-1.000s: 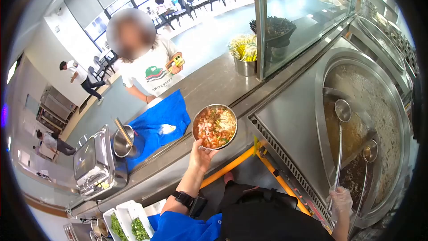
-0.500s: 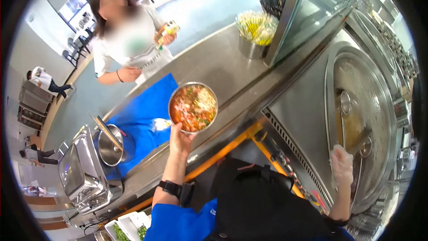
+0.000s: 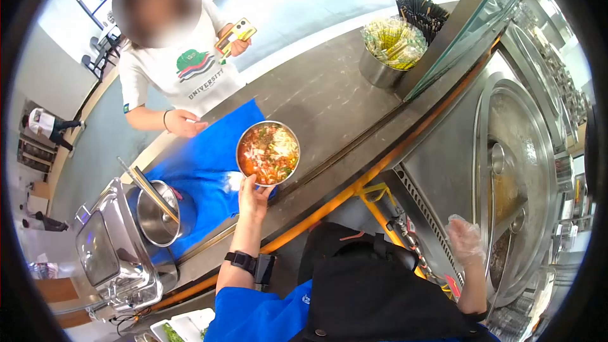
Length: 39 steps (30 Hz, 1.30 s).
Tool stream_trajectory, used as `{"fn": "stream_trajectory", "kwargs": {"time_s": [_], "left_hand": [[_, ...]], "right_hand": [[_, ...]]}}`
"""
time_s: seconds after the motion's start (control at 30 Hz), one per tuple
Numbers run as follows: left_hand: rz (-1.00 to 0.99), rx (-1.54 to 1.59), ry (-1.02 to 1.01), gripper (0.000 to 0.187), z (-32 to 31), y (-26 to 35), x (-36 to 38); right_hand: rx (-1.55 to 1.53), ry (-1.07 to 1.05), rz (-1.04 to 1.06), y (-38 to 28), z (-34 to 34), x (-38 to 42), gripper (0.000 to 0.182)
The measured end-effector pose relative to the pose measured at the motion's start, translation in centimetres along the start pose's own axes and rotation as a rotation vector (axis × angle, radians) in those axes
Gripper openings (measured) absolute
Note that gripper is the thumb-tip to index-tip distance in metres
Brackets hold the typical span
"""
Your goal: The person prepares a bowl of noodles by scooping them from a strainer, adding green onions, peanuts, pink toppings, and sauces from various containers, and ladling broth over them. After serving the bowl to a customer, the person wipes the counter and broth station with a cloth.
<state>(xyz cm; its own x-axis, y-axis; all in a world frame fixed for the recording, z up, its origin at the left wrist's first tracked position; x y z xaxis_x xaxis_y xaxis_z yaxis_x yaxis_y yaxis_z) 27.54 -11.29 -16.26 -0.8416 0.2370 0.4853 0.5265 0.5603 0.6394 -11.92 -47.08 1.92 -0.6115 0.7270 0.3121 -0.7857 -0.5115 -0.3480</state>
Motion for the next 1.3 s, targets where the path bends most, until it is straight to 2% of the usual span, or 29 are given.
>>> {"fn": "stream_trajectory", "kwargs": {"time_s": [0.1, 0.3, 0.43, 0.57, 0.7, 0.83, 0.97, 1.0, 1.1, 1.13, 1.3], "left_hand": [[-0.008, 0.014, 0.065, 0.033, 1.2, 0.0, -1.4], [-0.033, -0.012, 0.110, 0.035, 2.5, 0.6, -2.8], [-0.045, -0.034, 0.110, 0.034, 2.9, 0.8, -3.1], [-0.026, -0.073, 0.123, 0.035, 2.8, 1.5, -2.1], [-0.036, -0.077, 0.154, 0.039, 2.7, 1.9, -1.6], [0.006, -0.047, 0.185, 0.043, 4.2, 1.4, -1.1], [0.044, -0.015, 0.191, 0.040, 3.8, 1.3, 1.6], [0.072, -0.016, 0.184, 0.040, 4.1, 1.0, 2.2], [0.147, -0.062, 0.159, 0.035, 3.9, -0.1, 4.6], [0.170, -0.074, 0.139, 0.035, 3.8, -0.4, 5.6], [0.188, -0.142, 0.078, 0.031, 4.1, -1.7, 10.7]], "right_hand": [[-0.135, -0.009, -0.040, -0.3, -1.1, 0.0, 0.031], [-0.042, -0.079, -0.077, -3.7, -2.1, -0.4, 0.031], [0.049, -0.098, 0.040, -3.8, -3.9, -1.2, 0.033], [-0.009, -0.131, 0.014, -6.4, -4.5, -1.8, 0.030], [0.098, -0.186, 0.138, -13.3, -3.8, -2.2, 0.024], [0.176, -0.348, 0.195, -19.9, -4.0, -3.5, 0.021], [0.196, -0.334, 0.563, -25.5, -4.9, -4.3, 0.019], [0.190, -0.278, 0.714, -27.0, -5.1, -4.0, 0.020], [0.254, -0.432, 0.571, -27.6, -7.2, -5.9, 0.021], [0.253, -0.437, 0.581, -28.1, -7.3, -5.9, 0.022], [0.321, -0.450, 0.807, -29.2, -9.7, -6.7, 0.023]]}}
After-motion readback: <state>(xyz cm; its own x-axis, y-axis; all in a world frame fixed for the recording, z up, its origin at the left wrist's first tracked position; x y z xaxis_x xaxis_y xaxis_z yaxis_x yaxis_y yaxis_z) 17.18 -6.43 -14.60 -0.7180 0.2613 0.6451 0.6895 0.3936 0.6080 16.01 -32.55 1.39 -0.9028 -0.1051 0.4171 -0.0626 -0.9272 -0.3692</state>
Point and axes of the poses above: each hand's wrist, its own x-axis away from the middle knuckle, its own z-axis out of the back of the hand, y = z × x, the point moved 5 cm from there along -x, towards the middle knuckle, and after that the axes turned 3 degrees about -z, right-handed, at the moved point
